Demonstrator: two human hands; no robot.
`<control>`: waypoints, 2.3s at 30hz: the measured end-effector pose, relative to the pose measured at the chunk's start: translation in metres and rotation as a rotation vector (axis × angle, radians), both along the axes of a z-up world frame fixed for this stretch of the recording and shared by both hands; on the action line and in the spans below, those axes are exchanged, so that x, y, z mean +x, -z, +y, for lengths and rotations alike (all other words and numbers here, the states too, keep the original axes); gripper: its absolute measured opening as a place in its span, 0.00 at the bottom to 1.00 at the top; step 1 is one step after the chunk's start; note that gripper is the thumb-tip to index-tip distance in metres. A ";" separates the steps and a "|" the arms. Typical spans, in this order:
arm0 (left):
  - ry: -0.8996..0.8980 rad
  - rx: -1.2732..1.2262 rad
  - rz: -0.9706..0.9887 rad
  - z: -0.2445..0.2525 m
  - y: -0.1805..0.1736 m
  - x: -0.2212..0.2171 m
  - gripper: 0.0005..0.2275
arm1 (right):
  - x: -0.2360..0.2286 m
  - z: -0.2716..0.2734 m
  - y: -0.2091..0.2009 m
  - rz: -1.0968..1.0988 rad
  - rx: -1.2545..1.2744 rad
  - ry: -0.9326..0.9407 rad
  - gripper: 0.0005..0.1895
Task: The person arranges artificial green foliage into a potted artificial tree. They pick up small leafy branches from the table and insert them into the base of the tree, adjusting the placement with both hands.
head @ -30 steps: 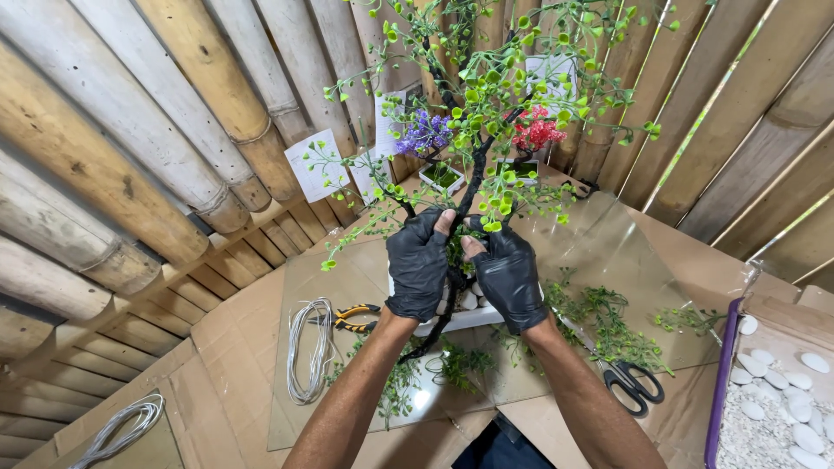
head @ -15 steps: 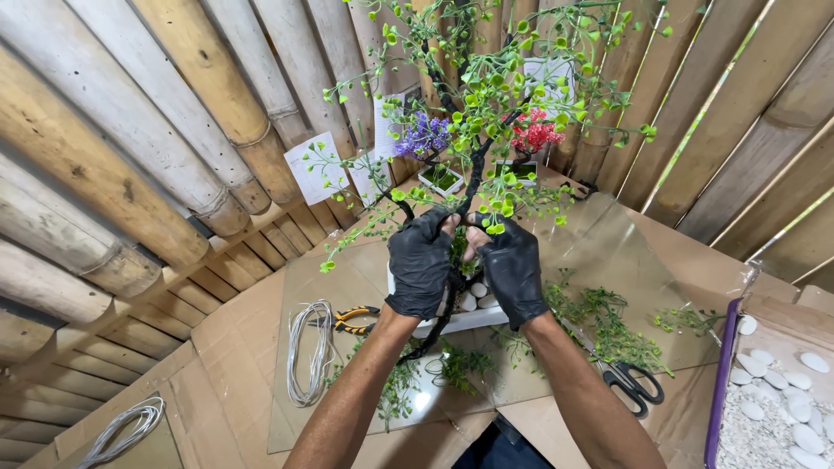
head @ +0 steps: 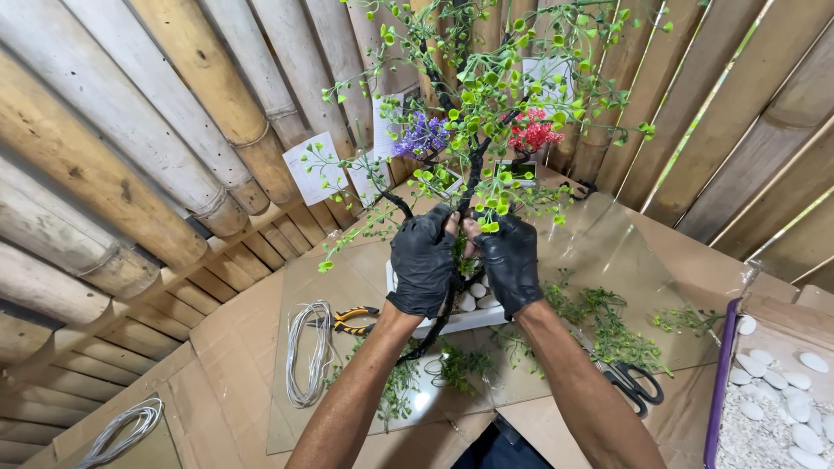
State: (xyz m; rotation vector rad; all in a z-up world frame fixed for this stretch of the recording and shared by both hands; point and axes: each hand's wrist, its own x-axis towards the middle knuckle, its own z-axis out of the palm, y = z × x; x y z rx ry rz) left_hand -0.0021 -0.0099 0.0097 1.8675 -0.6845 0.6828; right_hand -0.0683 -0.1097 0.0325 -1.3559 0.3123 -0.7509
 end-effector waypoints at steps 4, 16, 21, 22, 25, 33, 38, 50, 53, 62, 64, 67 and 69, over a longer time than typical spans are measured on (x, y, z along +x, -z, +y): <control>-0.019 0.000 -0.025 -0.002 0.010 0.005 0.12 | 0.001 -0.002 0.002 -0.014 0.006 0.003 0.09; -0.118 -0.046 -0.242 -0.009 0.056 0.036 0.08 | 0.005 0.006 0.002 -0.010 -0.035 0.056 0.07; -0.166 -0.085 -0.287 -0.015 0.038 0.030 0.09 | 0.009 0.004 0.015 -0.002 -0.073 0.071 0.03; -0.166 -0.086 -0.285 -0.014 0.027 0.021 0.09 | 0.009 0.004 0.016 -0.001 -0.074 0.071 0.03; -0.116 -0.132 -0.275 -0.013 0.014 0.009 0.13 | 0.012 0.001 0.023 -0.014 -0.080 0.082 0.04; -0.131 -0.084 -0.221 -0.008 -0.009 -0.013 0.12 | 0.017 0.005 0.028 -0.049 -0.037 0.102 0.04; -0.081 -0.134 -0.089 -0.020 0.099 0.064 0.05 | 0.011 0.000 0.022 -0.029 -0.025 0.081 0.05; 0.109 -0.222 0.238 0.012 -0.005 -0.010 0.09 | -0.022 0.007 0.001 -0.031 -0.002 0.031 0.08; 0.122 -0.243 0.278 0.015 -0.002 -0.011 0.10 | -0.031 0.006 0.003 -0.026 -0.009 0.027 0.08; 0.175 -0.302 0.314 0.051 -0.015 -0.037 0.08 | -0.103 0.011 -0.015 -0.109 -0.025 0.039 0.10; 0.150 -0.287 0.325 0.061 -0.019 -0.046 0.08 | -0.114 0.009 0.001 -0.103 -0.007 0.037 0.10; 0.116 -0.279 0.343 0.079 -0.023 -0.065 0.08 | -0.130 0.006 0.027 -0.087 0.044 0.051 0.11; 0.332 -0.439 0.383 0.097 -0.018 -0.074 0.07 | -0.145 0.005 0.040 -0.101 0.045 0.011 0.09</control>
